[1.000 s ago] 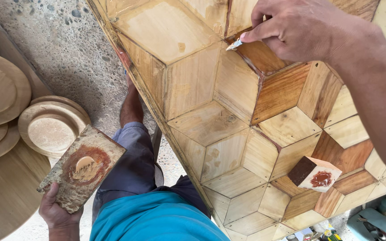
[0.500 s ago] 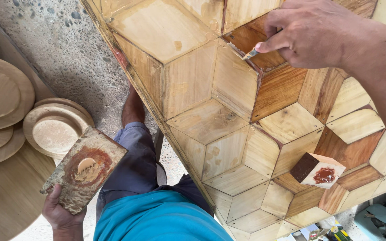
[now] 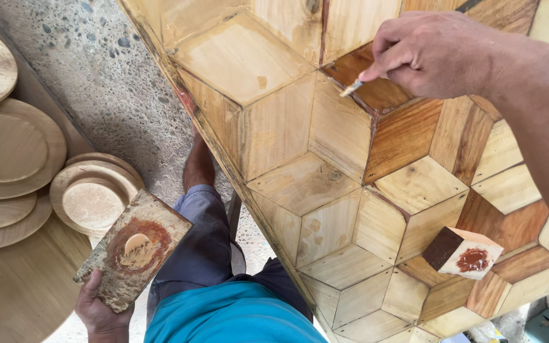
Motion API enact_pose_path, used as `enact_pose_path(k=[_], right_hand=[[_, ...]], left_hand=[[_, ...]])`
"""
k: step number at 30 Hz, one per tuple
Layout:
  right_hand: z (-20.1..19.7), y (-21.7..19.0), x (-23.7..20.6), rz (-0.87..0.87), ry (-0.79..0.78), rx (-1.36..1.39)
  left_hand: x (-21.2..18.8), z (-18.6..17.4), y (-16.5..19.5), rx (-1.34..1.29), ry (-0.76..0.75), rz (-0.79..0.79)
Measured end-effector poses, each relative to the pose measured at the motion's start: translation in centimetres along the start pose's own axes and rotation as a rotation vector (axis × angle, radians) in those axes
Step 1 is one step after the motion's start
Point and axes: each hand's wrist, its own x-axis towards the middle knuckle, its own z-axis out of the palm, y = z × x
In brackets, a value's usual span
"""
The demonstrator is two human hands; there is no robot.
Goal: The person applies wood filler to the seams of a geometric wooden tabletop using a small metal spatula. They repeatedly scoop filler from a small wooden board and spread it into the joints between the hexagonal wood pieces.
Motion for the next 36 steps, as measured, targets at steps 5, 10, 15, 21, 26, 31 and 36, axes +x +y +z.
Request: enact_pose_path(k=[5,10,15,21,26,31,36], right_hand=[[0.9,-0.7,-0.4,0.022,0.025,0.106],[3.0,-1.9,-1.4,0.185,0.213,0.254],[4.1,-3.4,-1.6,0.121,0.312,0.159],[3.4,-2.8,-1.6,0.087,0.377,0.140],[3.3,-1.9,-1.0,-0.015,0.337,0.063],[2.2,-1.5,-0.6,0.002,0.293,0.040],[2.3,-0.9,-0.2,-0.003,0.225,-0.097]], left_hand=[[0.2,0.2,-0.1,-0.030,-0.014,0.006],[0.3,0.4,-0.3,-0.026,0.008,-0.024],[0.2,0.6,-0.3,-0.006,-0.006,-0.017],[0.2,0.3,-0.2,-0.007,0.013,-0.030],[0.2,0.0,-0.3,0.011,0.010,-0.007],[0.2,-0.2,-0.1,0.009,0.002,-0.012],[0.3,-0.2,-0.3,0.004,0.011,-0.030]])
